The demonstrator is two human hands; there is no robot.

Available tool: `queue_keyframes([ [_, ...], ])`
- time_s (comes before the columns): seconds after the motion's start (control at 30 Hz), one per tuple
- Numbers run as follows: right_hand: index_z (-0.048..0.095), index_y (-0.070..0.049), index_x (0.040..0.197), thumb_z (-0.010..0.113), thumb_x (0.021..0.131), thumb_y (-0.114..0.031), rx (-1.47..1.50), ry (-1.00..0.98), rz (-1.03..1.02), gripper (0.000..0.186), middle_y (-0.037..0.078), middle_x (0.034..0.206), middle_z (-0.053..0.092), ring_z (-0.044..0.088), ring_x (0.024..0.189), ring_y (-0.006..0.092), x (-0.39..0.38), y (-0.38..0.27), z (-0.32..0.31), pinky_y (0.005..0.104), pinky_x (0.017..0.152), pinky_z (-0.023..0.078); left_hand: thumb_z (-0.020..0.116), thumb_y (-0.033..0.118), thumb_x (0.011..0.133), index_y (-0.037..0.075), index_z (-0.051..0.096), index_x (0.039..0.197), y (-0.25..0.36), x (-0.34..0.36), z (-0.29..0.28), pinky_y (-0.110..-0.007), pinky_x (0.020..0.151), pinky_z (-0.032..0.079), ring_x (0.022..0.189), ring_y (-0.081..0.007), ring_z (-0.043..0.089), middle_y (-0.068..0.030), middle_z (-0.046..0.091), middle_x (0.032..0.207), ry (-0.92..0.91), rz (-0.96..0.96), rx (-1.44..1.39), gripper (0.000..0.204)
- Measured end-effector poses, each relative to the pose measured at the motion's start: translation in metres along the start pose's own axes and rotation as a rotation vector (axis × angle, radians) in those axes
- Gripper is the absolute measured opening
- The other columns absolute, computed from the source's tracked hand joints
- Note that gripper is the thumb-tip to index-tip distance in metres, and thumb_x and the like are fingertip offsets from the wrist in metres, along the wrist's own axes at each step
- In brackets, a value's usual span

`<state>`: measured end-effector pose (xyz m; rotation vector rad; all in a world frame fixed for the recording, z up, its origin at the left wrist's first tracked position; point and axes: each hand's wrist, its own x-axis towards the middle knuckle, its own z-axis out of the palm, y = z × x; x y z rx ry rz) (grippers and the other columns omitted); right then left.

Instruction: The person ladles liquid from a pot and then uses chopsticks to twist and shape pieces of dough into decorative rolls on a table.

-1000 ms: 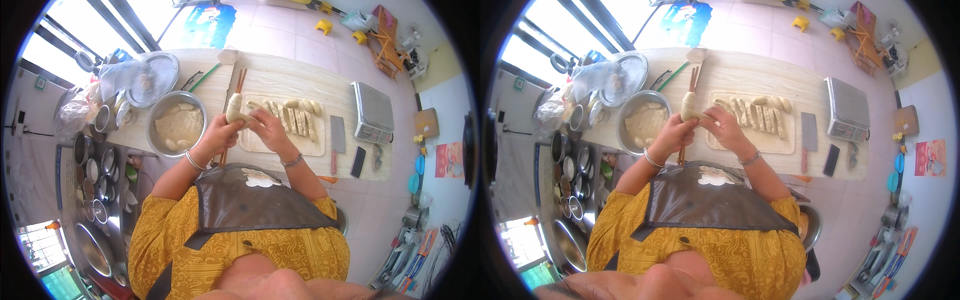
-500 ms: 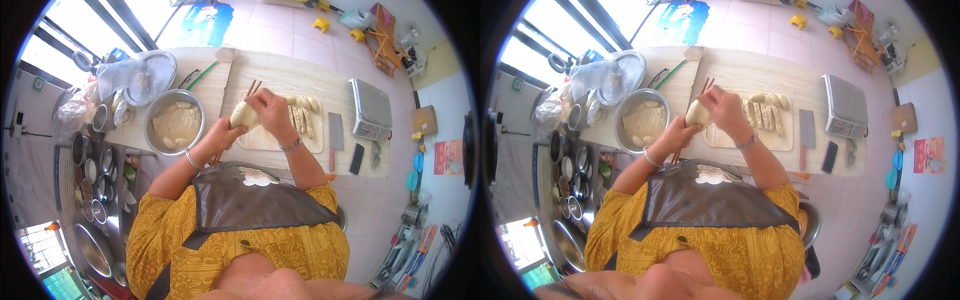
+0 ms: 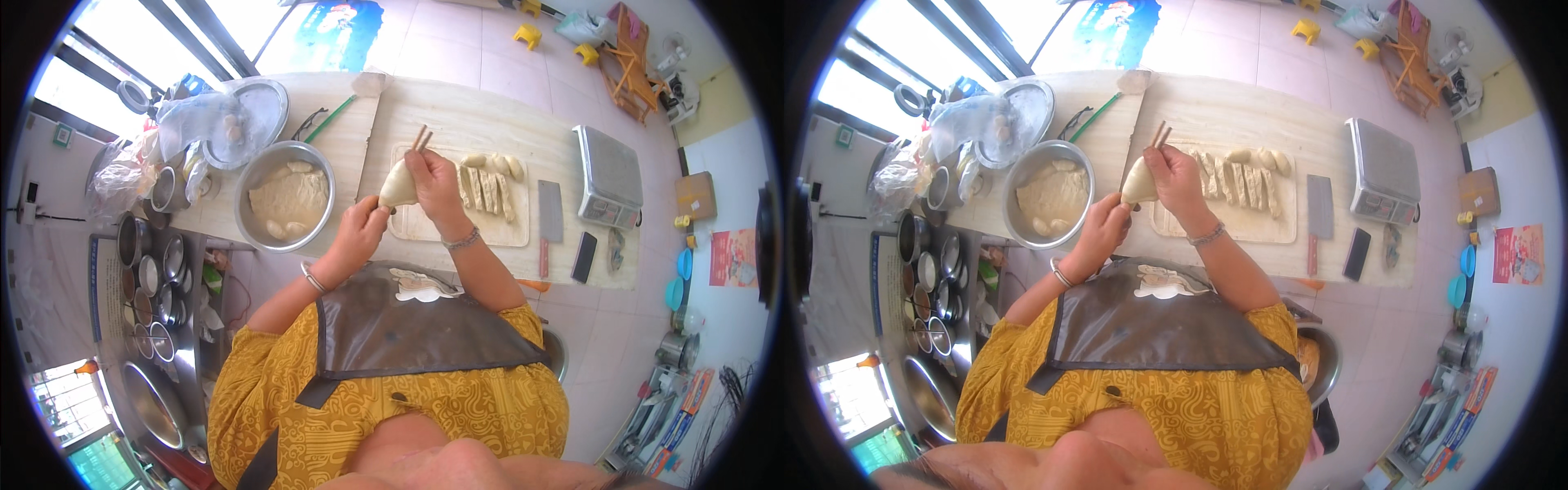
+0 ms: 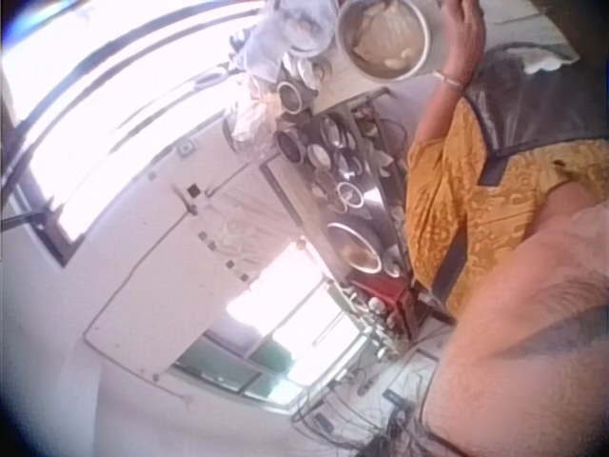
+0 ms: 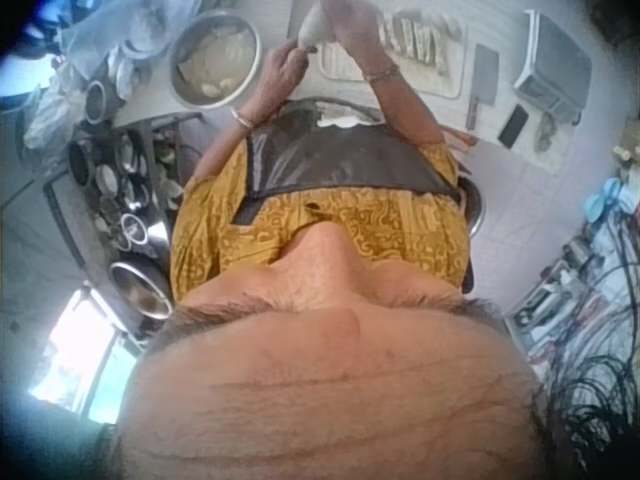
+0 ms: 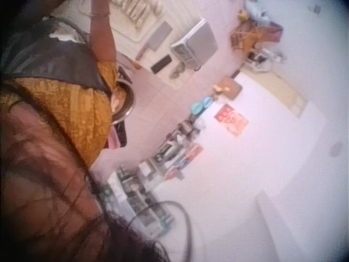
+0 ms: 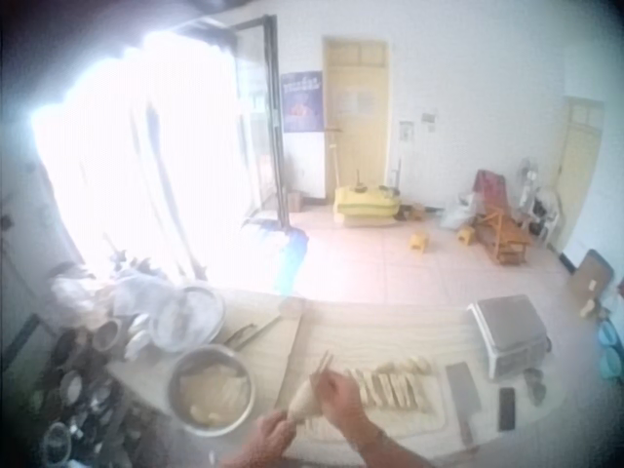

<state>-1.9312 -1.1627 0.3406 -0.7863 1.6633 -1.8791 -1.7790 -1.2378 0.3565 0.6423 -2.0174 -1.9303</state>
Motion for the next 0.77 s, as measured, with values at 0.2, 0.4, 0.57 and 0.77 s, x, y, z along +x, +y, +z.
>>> queue_keyframes([
  [0.2, 0.052, -0.003, 0.087, 0.057, 0.089, -0.018, 0.242, -0.059, 0.088, 0.016, 0.002, 0.070, 0.057, 0.054, 0.062, 0.0068, -0.020, 0.003, 0.007, 0.0208, 0.052, 0.044, 0.057, 0.020, 0.089, 0.003, 0.050, 0.078, 0.019, 0.015, -0.011, -0.022, 0.034, 0.022, 0.038, -0.0056, 0.030, 0.0027, 0.033, 0.050, -0.102, -0.363, -0.665, 0.021],
  [0.4, 0.053, -0.003, 0.094, 0.056, 0.090, -0.022, 0.372, -0.069, -0.119, 0.019, 0.004, 0.077, 0.058, 0.055, 0.070, 0.0088, -0.002, 0.004, -0.002, 0.0242, 0.060, 0.047, 0.056, 0.017, 0.089, 0.004, 0.050, 0.074, 0.015, 0.029, -0.013, -0.022, 0.033, 0.021, 0.035, -0.0038, 0.030, 0.0057, 0.036, 0.048, 0.002, -0.321, -0.517, 0.021],
  [0.57, 0.057, -0.001, 0.099, 0.060, 0.088, -0.021, -0.010, -0.041, -0.122, 0.023, 0.001, 0.076, 0.059, 0.054, 0.068, 0.0066, -0.006, -0.007, 0.014, 0.0208, 0.062, 0.047, 0.056, 0.014, 0.088, 0.003, 0.050, 0.076, 0.008, 0.030, 0.003, -0.021, 0.034, 0.022, 0.038, -0.0042, 0.032, 0.0044, 0.039, 0.054, -0.016, -0.213, -0.240, 0.017],
  [0.77, 0.060, -0.003, 0.092, 0.063, 0.086, -0.017, 0.072, -0.063, -0.052, 0.016, 0.002, 0.074, 0.062, 0.054, 0.062, 0.0057, -0.008, 0.009, 0.009, 0.0203, 0.056, 0.046, 0.059, 0.032, 0.088, 0.003, 0.051, 0.087, 0.006, 0.028, -0.012, -0.022, 0.035, 0.024, 0.042, -0.0053, 0.034, 0.0009, 0.040, 0.058, -0.105, -0.379, -0.797, 0.030],
])
